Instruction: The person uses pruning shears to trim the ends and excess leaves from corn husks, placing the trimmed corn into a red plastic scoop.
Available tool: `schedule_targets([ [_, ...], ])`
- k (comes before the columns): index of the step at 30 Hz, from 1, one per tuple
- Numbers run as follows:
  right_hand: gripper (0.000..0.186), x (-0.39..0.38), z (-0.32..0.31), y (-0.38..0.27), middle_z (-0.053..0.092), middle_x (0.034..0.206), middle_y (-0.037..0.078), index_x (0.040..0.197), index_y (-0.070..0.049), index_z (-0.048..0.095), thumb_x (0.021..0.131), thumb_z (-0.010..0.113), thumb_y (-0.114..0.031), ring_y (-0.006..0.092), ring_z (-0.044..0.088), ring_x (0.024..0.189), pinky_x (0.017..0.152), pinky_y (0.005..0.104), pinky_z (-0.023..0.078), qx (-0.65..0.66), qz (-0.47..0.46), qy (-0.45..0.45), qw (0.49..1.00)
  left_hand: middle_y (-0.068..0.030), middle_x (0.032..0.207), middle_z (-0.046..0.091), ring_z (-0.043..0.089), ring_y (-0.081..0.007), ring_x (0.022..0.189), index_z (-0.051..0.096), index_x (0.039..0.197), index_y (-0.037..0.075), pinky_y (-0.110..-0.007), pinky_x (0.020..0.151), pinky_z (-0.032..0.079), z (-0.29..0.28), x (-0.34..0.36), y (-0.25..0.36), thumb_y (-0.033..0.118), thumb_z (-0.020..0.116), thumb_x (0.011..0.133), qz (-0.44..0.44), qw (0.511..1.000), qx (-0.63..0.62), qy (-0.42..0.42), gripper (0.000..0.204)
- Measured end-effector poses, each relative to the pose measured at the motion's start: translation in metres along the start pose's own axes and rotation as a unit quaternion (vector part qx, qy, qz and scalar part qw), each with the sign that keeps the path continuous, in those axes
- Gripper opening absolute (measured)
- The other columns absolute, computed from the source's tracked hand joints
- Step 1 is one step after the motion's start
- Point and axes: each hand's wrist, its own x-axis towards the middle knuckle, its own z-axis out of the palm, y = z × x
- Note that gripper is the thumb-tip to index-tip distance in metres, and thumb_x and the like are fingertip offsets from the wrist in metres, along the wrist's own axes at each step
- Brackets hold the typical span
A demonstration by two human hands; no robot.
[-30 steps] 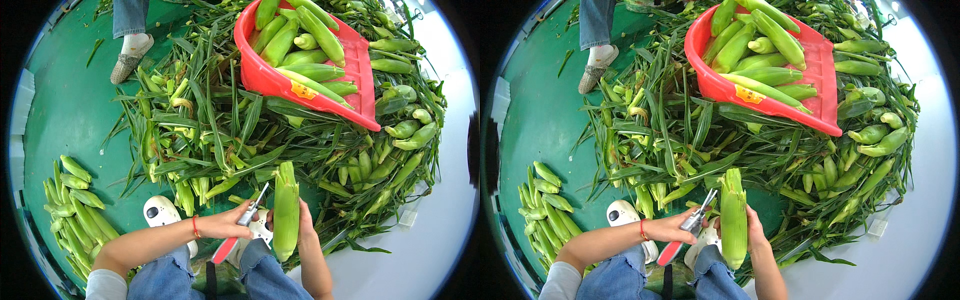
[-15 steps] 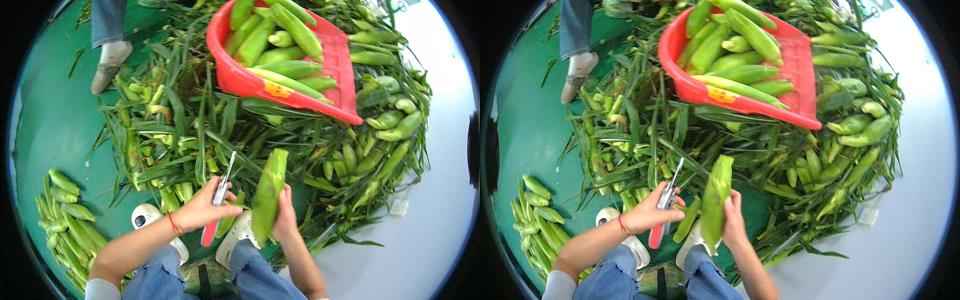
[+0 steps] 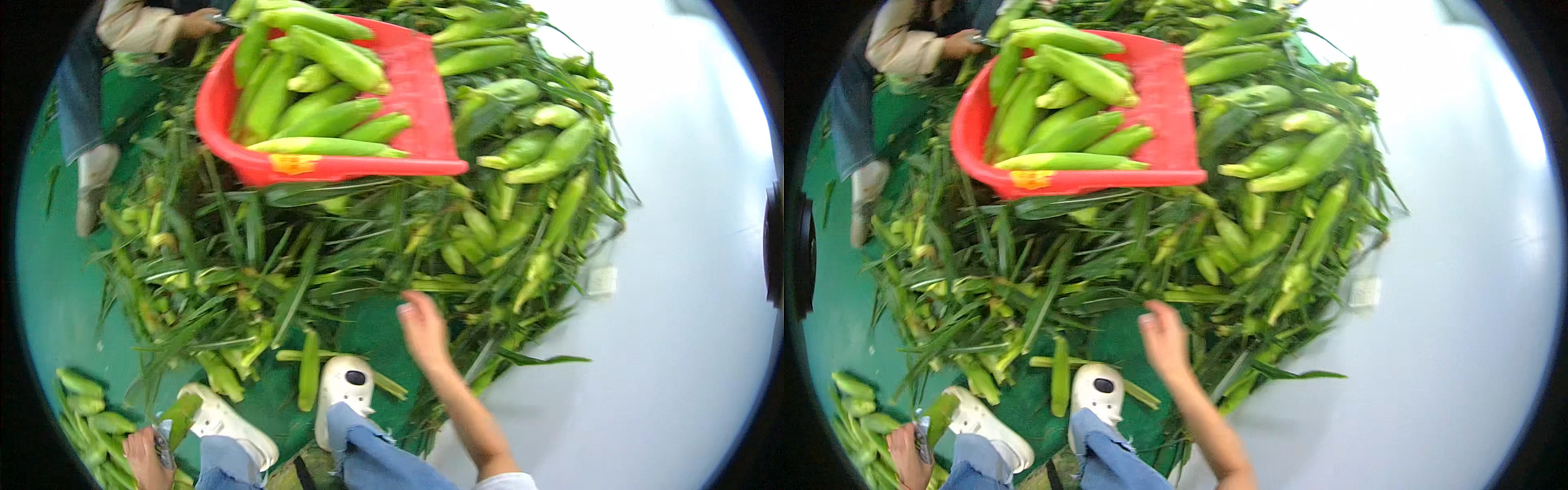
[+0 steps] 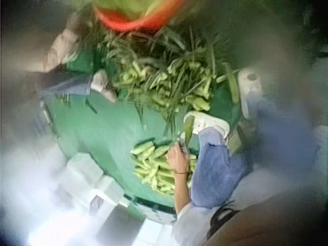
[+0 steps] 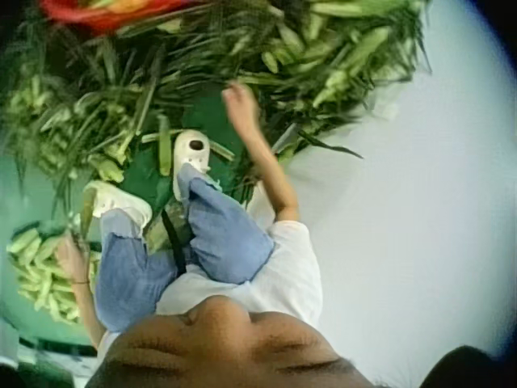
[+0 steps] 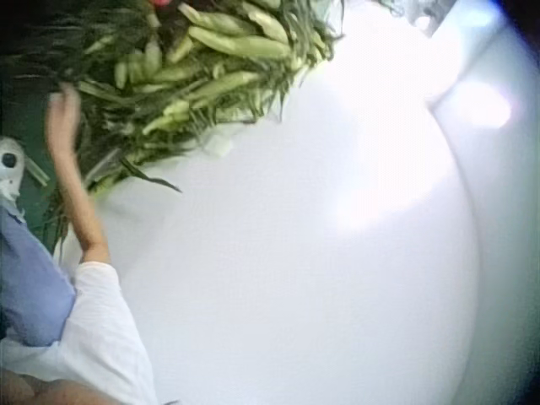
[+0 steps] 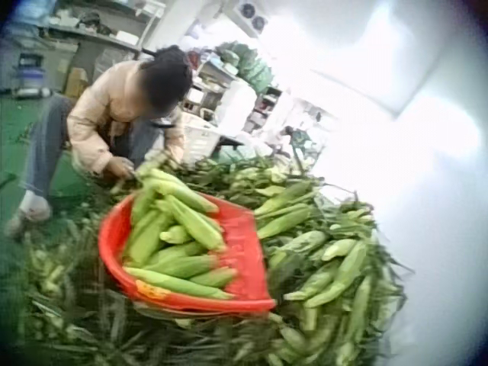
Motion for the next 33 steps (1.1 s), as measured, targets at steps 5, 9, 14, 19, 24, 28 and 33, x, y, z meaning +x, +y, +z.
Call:
schedule_targets([
  [5, 0.019, 0.023, -0.045, -0.032, 0.063, 0.103, 0.008, 0.106, -0.003, 0.060, 0.091, 0.052, -0.012, 0.0186, 0.058, 0.096, 0.086, 0.0307, 0.045, 0.032, -0.052, 0.056, 0.997, -0.0110, 0.093, 0.057, 0.054, -0.0304, 0.087, 0.047, 0.125, 0.007, -0.044, 0.083, 0.038, -0.020, 0.019, 0.033, 0.016, 0.065, 0.066, 0.026, 0.995, -0.007, -0.096, 0.062],
  [9, 0.014, 0.000, 0.020, -0.097, 0.064, 0.103, 0.008, 0.098, -0.006, 0.065, 0.087, 0.057, -0.009, 0.0212, 0.060, 0.099, 0.086, 0.0326, 0.047, -0.045, -0.215, -0.143, 0.965, -0.0055, 0.092, 0.058, 0.055, -0.0228, 0.083, 0.050, 0.122, 0.007, -0.038, 0.076, 0.038, -0.026, 0.083, 0.066, 0.019, 0.065, 0.068, 0.127, 0.990, 0.028, -0.056, 0.058],
  [14, 0.041, -0.053, 0.100, -0.159, 0.054, 0.124, 0.009, 0.118, -0.013, 0.058, 0.079, 0.068, -0.016, 0.0296, 0.050, 0.117, 0.096, 0.0396, 0.043, -0.035, -0.431, -0.411, 0.802, -0.0026, 0.093, 0.055, 0.054, -0.0206, 0.081, 0.046, 0.129, 0.009, -0.035, 0.072, 0.039, -0.041, 0.062, 0.072, 0.019, 0.066, 0.065, 0.158, 0.987, 0.001, -0.038, 0.068],
  [19, 0.047, -0.059, 0.090, -0.123, 0.056, 0.117, 0.014, 0.112, -0.009, 0.059, 0.068, 0.074, -0.014, 0.0352, 0.052, 0.111, 0.092, 0.0454, 0.043, -0.176, -0.410, -0.339, 0.828, -0.0084, 0.094, 0.057, 0.056, -0.0269, 0.083, 0.049, 0.119, 0.007, -0.037, 0.075, 0.042, -0.016, -0.003, 0.039, 0.025, 0.070, 0.067, -0.129, 0.985, -0.104, 0.043, 0.059],
  [24, 0.038, -0.088, 0.023, -0.082, 0.056, 0.114, 0.018, 0.112, -0.004, 0.057, 0.074, 0.062, -0.002, 0.0364, 0.052, 0.107, 0.090, 0.0418, 0.043, -0.214, -0.248, -0.290, 0.899, -0.0094, 0.099, 0.059, 0.058, -0.0194, 0.086, 0.040, 0.121, 0.006, -0.033, 0.076, 0.049, 0.100, -0.138, -0.032, 0.021, 0.077, 0.070, -0.547, 0.695, -0.442, 0.151, 0.064],
  [28, 0.038, -0.119, 0.004, -0.066, 0.059, 0.116, 0.015, 0.116, -0.008, 0.058, 0.079, 0.064, -0.012, 0.0324, 0.054, 0.108, 0.092, 0.0411, 0.043, -0.282, -0.103, -0.283, 0.911, -0.0096, 0.071, 0.056, 0.055, -0.0188, 0.066, 0.061, 0.092, 0.002, -0.035, 0.061, 0.047, 0.159, -0.271, -0.238, 0.033, 0.057, 0.085, -0.604, 0.633, -0.464, 0.136, 0.032],
  [33, 0.029, -0.070, -0.012, -0.031, 0.060, 0.110, 0.014, 0.112, -0.008, 0.059, 0.087, 0.058, -0.024, 0.0303, 0.055, 0.107, 0.090, 0.0387, 0.046, -0.262, -0.220, -0.175, 0.923, -0.0130, 0.078, 0.057, 0.056, -0.0231, 0.068, 0.055, 0.101, 0.001, -0.037, 0.062, 0.048, 0.182, -0.207, -0.270, 0.032, 0.056, 0.085, -0.597, 0.762, -0.247, 0.043, 0.035],
])
